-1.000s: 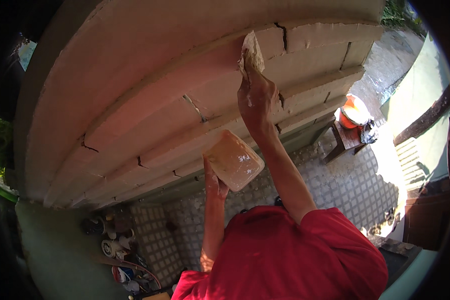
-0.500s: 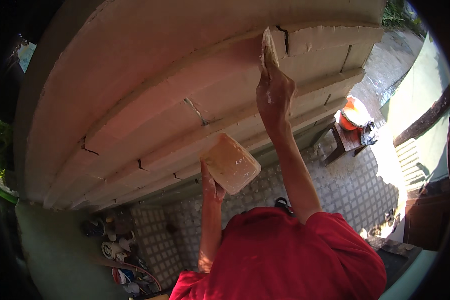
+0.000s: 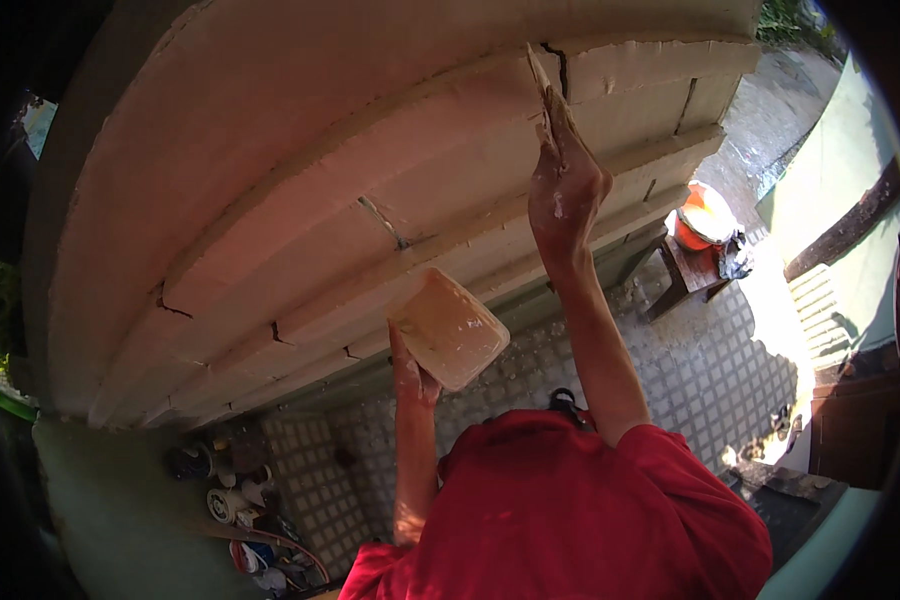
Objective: Apply plaster or joint compound to cracks in a wall using a putty knife.
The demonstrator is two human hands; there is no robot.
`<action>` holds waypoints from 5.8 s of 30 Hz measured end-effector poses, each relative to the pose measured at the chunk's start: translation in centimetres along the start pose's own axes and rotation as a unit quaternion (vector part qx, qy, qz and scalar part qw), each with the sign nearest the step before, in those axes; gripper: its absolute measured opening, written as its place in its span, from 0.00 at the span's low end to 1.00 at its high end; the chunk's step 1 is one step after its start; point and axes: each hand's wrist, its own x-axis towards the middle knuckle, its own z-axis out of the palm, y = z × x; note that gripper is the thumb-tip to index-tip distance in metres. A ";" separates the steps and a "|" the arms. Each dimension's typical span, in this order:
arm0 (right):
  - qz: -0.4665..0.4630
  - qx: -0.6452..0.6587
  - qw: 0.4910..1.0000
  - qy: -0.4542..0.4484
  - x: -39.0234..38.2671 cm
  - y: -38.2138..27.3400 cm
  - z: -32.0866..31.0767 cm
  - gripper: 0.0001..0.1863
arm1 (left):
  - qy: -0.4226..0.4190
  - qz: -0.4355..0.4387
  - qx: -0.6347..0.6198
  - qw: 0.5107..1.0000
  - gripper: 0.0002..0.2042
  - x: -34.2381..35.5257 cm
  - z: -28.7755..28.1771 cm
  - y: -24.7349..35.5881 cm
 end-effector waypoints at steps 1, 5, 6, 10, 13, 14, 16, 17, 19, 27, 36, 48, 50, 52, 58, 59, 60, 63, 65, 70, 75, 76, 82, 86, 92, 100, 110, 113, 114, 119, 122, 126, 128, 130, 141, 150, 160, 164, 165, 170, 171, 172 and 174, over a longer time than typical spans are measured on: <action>-0.062 -0.005 0.998 0.026 -0.1 1.0 0.5 0.30 | 0.005 -0.008 0.002 1.000 0.34 -0.1 0.2 0.0; -0.068 -0.005 0.997 -0.021 -2.7 1.6 3.7 0.34 | 0.023 -0.004 -0.024 0.999 0.33 -0.2 0.5 -0.3; -0.068 -0.005 0.997 -0.019 -3.3 1.8 4.1 0.34 | 0.022 -0.004 -0.024 0.999 0.33 0.0 0.6 -0.2; -0.060 0.031 0.995 -0.069 -5.8 2.3 3.7 0.33 | 0.003 -0.006 -0.036 0.999 0.32 -0.6 0.3 0.0; -0.185 0.045 0.980 -0.057 -5.8 5.1 2.3 0.24 | -0.003 -0.003 -0.024 1.000 0.34 -0.3 0.4 0.3; -0.184 0.047 0.980 -0.060 -4.6 5.0 1.5 0.24 | 0.002 0.005 -0.011 1.000 0.35 -0.5 0.2 0.2; -0.294 -0.038 0.954 -0.031 -1.1 4.7 0.6 0.23 | -0.006 0.006 -0.013 1.000 0.35 0.1 -0.8 0.1; -0.294 -0.037 0.955 -0.034 0.3 4.3 0.5 0.23 | -0.019 0.004 -0.014 1.000 0.35 0.3 -1.0 -0.1; -0.334 -0.047 0.939 -0.075 2.4 3.9 0.8 0.22 | -0.006 -0.002 -0.014 1.000 0.35 0.4 -1.0 -0.6; -0.357 -0.096 0.921 -0.123 -2.5 9.4 1.5 0.20 | -0.021 -0.013 -0.029 0.999 0.34 0.2 -0.3 -1.1; -0.277 -0.059 0.955 -0.084 1.1 5.2 1.4 0.23 | -0.029 -0.022 -0.039 0.999 0.33 0.5 -0.1 -1.1; -0.021 0.050 0.998 -0.025 -0.7 2.4 -1.4 0.21 | -0.001 0.007 -0.023 1.000 0.34 -0.2 -0.5 -0.2; 0.007 0.021 1.000 -0.019 1.1 1.7 -1.1 0.27 | 0.036 0.008 0.003 0.999 0.34 -0.3 0.1 -0.2; -0.018 -0.016 1.000 -0.007 0.2 1.5 0.3 0.27 | 0.030 0.005 -0.003 1.000 0.34 -0.2 -0.1 -0.3; -0.048 -0.003 0.998 -0.045 -4.6 -2.3 4.2 0.30 | 0.024 -0.006 0.002 1.000 0.35 -0.3 -0.1 -0.2; -0.079 0.037 0.995 -0.051 -5.1 -2.5 4.4 0.30 | 0.019 -0.015 -0.004 1.000 0.35 -0.3 -0.1 -0.2; -0.079 0.034 0.995 -0.049 -5.2 -2.4 4.1 0.30 | 0.017 -0.016 -0.003 1.000 0.35 -0.3 0.1 -0.1; -0.022 0.061 0.998 -0.010 -3.6 -2.5 2.5 0.26 | 0.038 -0.016 -0.016 0.999 0.34 -0.4 0.2 0.4; 0.075 0.002 0.997 -0.017 -0.5 -3.2 0.2 0.23 | 0.024 -0.008 -0.015 1.000 0.35 -0.4 -0.7 0.4; 0.038 -0.067 0.997 0.016 0.1 0.2 1.9 0.23 | 0.025 -0.013 -0.016 0.999 0.35 -0.4 -0.3 0.5; -0.060 0.007 0.998 -0.017 -4.9 -3.2 5.2 0.34 | -0.002 -0.016 -0.013 1.000 0.35 0.0 -0.8 0.1; -0.066 0.027 0.996 -0.043 -5.8 -4.0 5.7 0.36 | -0.015 -0.014 -0.014 1.000 0.35 0.2 -1.1 0.1; -0.024 0.022 0.999 0.042 -3.1 -2.6 3.1 0.26 | -0.009 -0.011 -0.020 1.000 0.35 -0.1 -1.1 0.8; 0.115 -0.084 0.990 -0.004 0.9 -1.8 1.1 0.26 | -0.014 -0.024 -0.020 0.999 0.34 0.3 -2.3 0.6; -0.059 0.037 0.998 0.007 -5.5 -4.9 6.9 0.31 | 0.001 -0.019 -0.013 1.000 0.35 -0.2 -2.9 1.0; -0.034 0.029 0.998 0.048 -3.6 -4.4 4.0 0.28 | 0.007 -0.023 -0.013 1.000 0.36 -1.1 -2.8 2.0; -0.027 0.012 0.999 0.018 -4.8 -4.1 5.1 0.27 | -0.008 -0.026 -0.035 0.999 0.36 -0.8 -3.7 1.7; -0.030 0.060 0.998 -0.005 -5.5 -4.1 4.6 0.26 | -0.009 -0.035 -0.028 0.999 0.37 -0.9 -3.3 2.2; -0.019 0.070 0.997 -0.014 -5.3 -4.0 4.0 0.25 | -0.008 -0.035 -0.027 0.999 0.37 -0.9 -3.3 2.2; 0.040 0.004 0.997 0.066 -0.3 0.2 1.1 0.24 | -0.004 -0.026 -0.020 0.999 0.37 -1.0 -3.6 1.8; 0.010 -0.084 0.994 0.076 -0.5 1.4 2.1 0.22 | 0.002 -0.024 -0.017 1.000 0.36 -0.9 -3.7 1.3; -0.075 0.039 0.996 0.030 -5.4 -1.6 5.8 0.29 | 0.011 -0.021 -0.005 1.000 0.36 -0.9 -3.2 1.0; -0.067 0.065 0.995 -0.019 -7.5 -4.1 5.6 0.29 | -0.003 -0.024 -0.006 1.000 0.36 -0.8 -3.3 1.2; -0.060 0.088 0.992 -0.064 -7.0 -4.4 5.1 0.29 | 0.001 -0.025 -0.004 1.000 0.36 -0.9 -2.5 1.4; -0.040 -0.029 0.999 0.018 -3.6 -2.2 5.0 0.26 | -0.002 -0.012 -0.006 1.000 0.34 -1.4 -2.5 1.2; -0.016 0.112 0.980 -0.166 -8.7 -7.4 3.8 0.24 | -0.038 -0.041 -0.039 0.998 0.36 -0.5 -3.5 1.4; 0.283 0.071 0.876 -0.384 -13.9 -7.3 -2.0 0.12 | -0.064 -0.024 -0.031 0.997 0.37 -1.0 -4.0 2.4; 0.210 0.045 0.863 -0.458 -15.6 -7.9 -1.3 0.15 | -0.052 -0.062 -0.014 0.997 0.38 -2.1 -5.2 2.5; 0.206 0.051 0.862 -0.461 -15.8 -8.6 -1.1 0.16 | -0.047 -0.060 -0.008 0.997 0.38 -2.5 -5.5 2.6; 0.185 0.084 0.844 -0.497 -16.8 -8.7 -0.5 0.18 | -0.020 -0.090 0.019 0.996 0.39 -3.5 -6.7 2.6; 0.172 0.108 0.848 -0.489 -17.5 -8.4 -0.3 0.18 | -0.024 -0.095 0.024 0.995 0.39 -3.6 -7.0 2.6; 0.159 0.130 0.853 -0.480 -17.9 -8.3 0.0 0.18 | -0.024 -0.099 0.023 0.995 0.39 -3.8 -7.2 2.8; 0.193 0.106 0.835 -0.504 -18.5 -8.3 0.2 0.18 | -0.039 -0.109 0.038 0.993 0.39 -4.3 -7.4 3.1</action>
